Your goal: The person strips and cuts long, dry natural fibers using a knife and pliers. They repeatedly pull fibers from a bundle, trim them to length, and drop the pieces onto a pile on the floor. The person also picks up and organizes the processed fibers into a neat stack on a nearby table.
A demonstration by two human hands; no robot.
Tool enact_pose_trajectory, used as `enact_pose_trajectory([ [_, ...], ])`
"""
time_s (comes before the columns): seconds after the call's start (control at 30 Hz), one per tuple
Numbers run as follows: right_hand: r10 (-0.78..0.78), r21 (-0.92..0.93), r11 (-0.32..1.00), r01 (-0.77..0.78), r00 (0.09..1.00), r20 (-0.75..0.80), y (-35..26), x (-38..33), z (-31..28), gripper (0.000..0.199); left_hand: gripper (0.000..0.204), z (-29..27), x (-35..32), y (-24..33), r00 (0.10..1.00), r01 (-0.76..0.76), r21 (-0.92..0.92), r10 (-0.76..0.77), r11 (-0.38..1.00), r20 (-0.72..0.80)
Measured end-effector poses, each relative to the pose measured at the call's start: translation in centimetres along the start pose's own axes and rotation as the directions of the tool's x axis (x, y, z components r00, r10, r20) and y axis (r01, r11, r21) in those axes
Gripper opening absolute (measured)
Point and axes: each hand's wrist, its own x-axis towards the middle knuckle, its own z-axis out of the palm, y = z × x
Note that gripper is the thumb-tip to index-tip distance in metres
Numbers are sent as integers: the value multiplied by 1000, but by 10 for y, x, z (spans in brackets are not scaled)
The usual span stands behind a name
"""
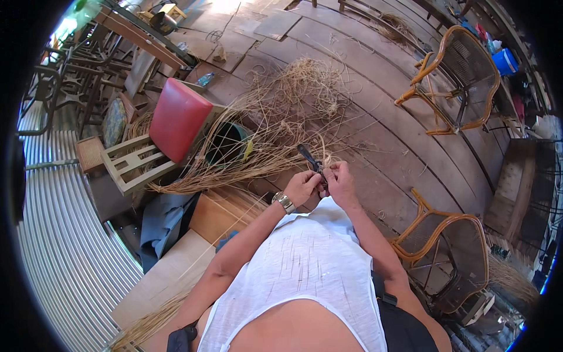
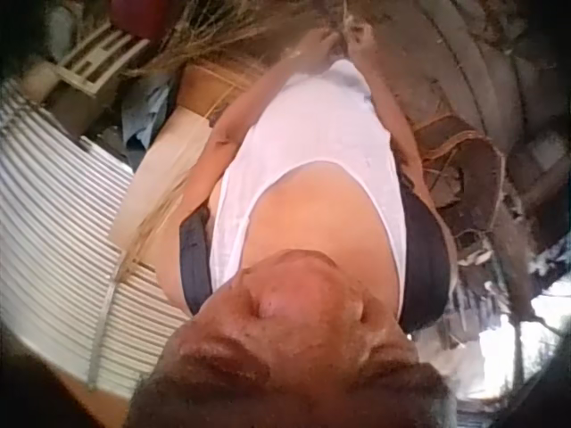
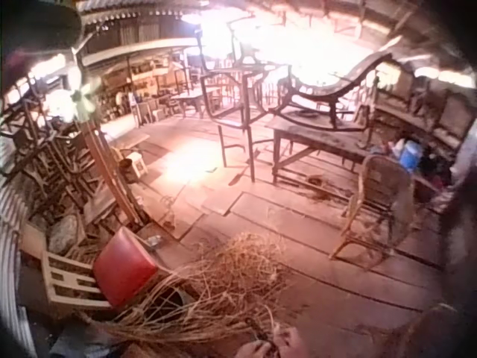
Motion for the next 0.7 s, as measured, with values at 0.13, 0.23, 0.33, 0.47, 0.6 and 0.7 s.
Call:
enact_pose_trajectory([
  [0.13,123,92,985,-144,971,203,2,0,0,21,35,-4,-3,-8,997,-8,110,16,994,-74],
  [0.23,199,157,956,-248,941,272,6,0,2,22,37,-13,-13,-2,1000,16,106,-16,994,-2],
  [0.33,270,164,928,-336,906,326,17,3,10,22,40,-20,-24,-6,1000,-2,209,4,978,-10],
  [0.47,312,-113,950,-291,902,298,7,4,25,27,41,-28,-25,-32,987,-80,348,124,934,-104],
  [0.6,141,-276,958,-78,966,215,14,8,42,32,41,-36,-29,-42,979,-16,370,90,929,-184],
  [0.7,242,-215,960,-177,911,334,6,12,48,29,37,-43,-33,-57,974,-14,276,76,961,-215],
])
